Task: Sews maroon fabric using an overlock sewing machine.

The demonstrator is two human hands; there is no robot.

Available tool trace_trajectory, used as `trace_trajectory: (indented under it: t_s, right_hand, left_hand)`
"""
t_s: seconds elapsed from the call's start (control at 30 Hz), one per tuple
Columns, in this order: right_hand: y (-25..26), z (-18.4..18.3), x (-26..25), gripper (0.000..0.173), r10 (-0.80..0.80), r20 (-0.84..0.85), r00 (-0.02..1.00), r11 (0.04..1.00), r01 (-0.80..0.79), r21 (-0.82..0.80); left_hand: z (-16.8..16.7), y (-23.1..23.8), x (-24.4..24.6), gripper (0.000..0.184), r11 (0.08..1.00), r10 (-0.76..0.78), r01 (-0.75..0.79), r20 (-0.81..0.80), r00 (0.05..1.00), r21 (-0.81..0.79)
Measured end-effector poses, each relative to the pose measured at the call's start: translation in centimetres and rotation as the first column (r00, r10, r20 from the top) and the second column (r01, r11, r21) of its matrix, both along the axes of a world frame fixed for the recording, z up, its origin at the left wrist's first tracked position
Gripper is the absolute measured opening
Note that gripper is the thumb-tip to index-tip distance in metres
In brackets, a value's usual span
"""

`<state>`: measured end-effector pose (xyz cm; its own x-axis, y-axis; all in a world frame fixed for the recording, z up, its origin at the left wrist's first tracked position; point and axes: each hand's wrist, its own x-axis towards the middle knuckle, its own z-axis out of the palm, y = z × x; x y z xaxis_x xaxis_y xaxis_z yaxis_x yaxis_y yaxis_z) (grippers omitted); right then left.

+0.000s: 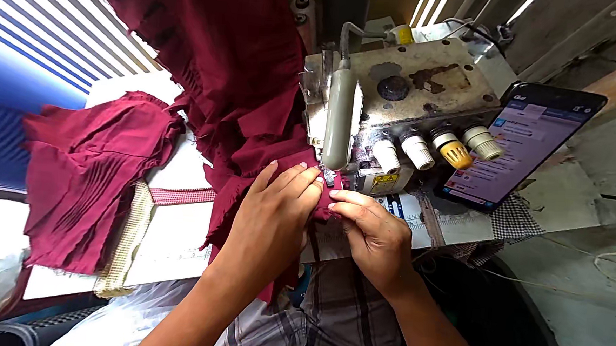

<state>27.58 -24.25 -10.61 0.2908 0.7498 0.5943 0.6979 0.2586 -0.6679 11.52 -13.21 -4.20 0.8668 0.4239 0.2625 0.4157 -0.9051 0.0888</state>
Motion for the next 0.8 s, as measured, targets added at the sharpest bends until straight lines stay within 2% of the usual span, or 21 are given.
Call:
trace_trajectory:
  t_s: [0.17,0.23,0.33,0.43,0.53,0.63,0.73,0.8]
  right_hand:
    - [0.6,3.4,0.2,0.015,-0.070,0.266,0.961,0.997,0.064,0.030]
    - [1.4,5.3,0.6,0.016,-0.077,0.344,0.936,0.997,0.066,0.044]
    - [2.3,6.7,1.4,0.016,-0.052,0.342,0.938,0.998,0.058,-0.006]
    - [2.3,7.0,1.9,0.012,-0.029,0.276,0.961,0.996,0.050,-0.069]
    - [1.3,6.3,1.9,0.012,0.028,0.210,0.977,0.998,-0.014,-0.066]
    - [-0.4,3.5,1.4,0.015,0.056,0.195,0.979,0.998,-0.051,-0.030]
    - [-0.8,0.7,1.1,0.016,0.000,0.203,0.979,1.000,-0.006,0.029]
    - [-0.5,0.1,1.2,0.015,-0.022,0.188,0.982,0.999,0.013,0.049]
  left_hand:
    - [0.7,-0.8,-0.4,0.041,0.996,0.026,-0.017,0.106,0.994,-0.088]
    - [0.7,-0.6,0.5,0.041,0.995,0.060,-0.041,0.204,0.977,-0.091]
    - [1.1,0.5,1.5,0.015,0.990,0.073,-0.031,0.316,0.946,-0.137]
    - [1.5,2.1,1.7,0.018,0.981,0.039,0.019,0.293,0.955,-0.193]
    - [1.6,1.6,0.9,0.021,0.980,-0.066,0.111,0.258,0.964,-0.164]
    - [0.5,-0.2,-0.2,0.022,0.986,-0.156,0.165,0.203,0.967,-0.028]
    - [-1.1,-1.7,-0.9,0.028,0.992,-0.118,0.109,0.148,0.982,0.070]
    - [-1.3,-1.9,-0.7,0.029,0.994,-0.074,0.062,0.127,0.989,0.090]
